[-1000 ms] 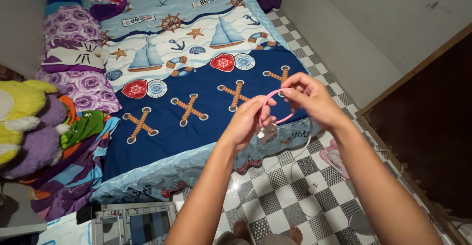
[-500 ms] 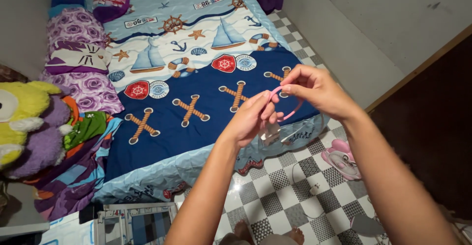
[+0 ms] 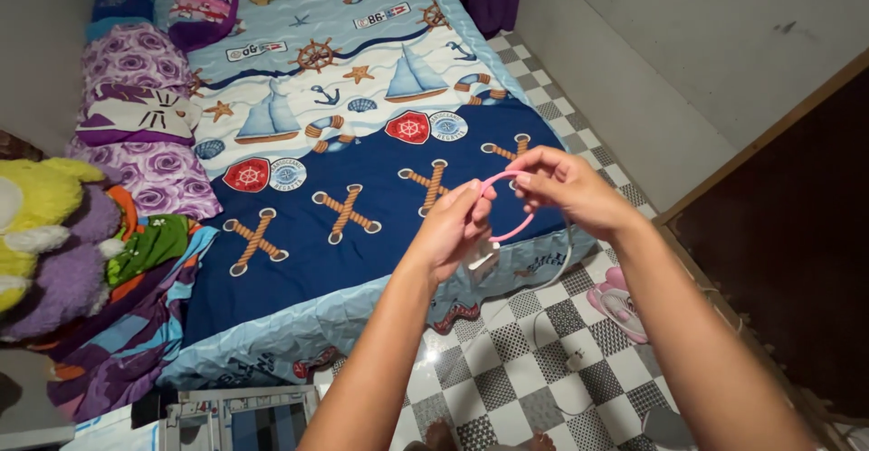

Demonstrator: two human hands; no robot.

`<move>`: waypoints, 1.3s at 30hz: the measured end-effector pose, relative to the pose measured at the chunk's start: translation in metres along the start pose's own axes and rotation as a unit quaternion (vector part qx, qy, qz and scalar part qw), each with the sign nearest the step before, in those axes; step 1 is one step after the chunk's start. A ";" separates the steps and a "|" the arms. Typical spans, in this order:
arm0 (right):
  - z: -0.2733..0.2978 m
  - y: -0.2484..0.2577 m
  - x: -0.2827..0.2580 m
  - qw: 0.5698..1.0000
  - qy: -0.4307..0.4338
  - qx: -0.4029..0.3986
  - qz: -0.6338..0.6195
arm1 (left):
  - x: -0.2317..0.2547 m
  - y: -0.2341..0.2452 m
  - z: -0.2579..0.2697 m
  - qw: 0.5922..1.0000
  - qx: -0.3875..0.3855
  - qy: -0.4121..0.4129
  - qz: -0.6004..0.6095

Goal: The recorder is untangling, winding, and organizing phone charger cables and power adapters in a bedroom.

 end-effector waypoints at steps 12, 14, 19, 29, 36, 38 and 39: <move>0.011 0.038 0.021 0.992 -0.036 0.116 0.026 | 0.081 0.098 0.032 0.967 0.194 -0.118 -0.116; 0.009 0.040 0.025 0.991 -0.044 0.126 0.032 | 0.093 0.101 0.039 0.960 0.217 -0.136 -0.117; -0.003 0.028 0.023 0.989 -0.024 0.129 0.071 | 0.096 0.109 0.047 0.956 0.235 -0.140 -0.102; -0.025 -0.070 -0.083 0.908 0.275 0.070 0.308 | 0.079 0.042 0.036 0.960 0.097 -0.073 -0.252; -0.047 -0.074 -0.028 0.992 0.104 -0.057 0.053 | 0.065 0.042 0.038 0.983 0.101 -0.061 -0.140; -0.039 -0.075 -0.032 0.992 0.095 -0.063 0.061 | 0.058 0.043 0.040 0.986 0.107 -0.050 -0.121; -0.035 -0.075 -0.033 0.991 0.088 -0.070 0.070 | 0.053 0.043 0.040 0.988 0.114 -0.042 -0.100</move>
Point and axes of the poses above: each hand's wrist, its own z-axis away from the middle knuckle, its own y-axis out of the back of the hand, x = y × z, the point moved 9 cm from there along -z, towards the middle knuckle, and after that the axes turned 2 degrees about z, right-handed, at the moved point
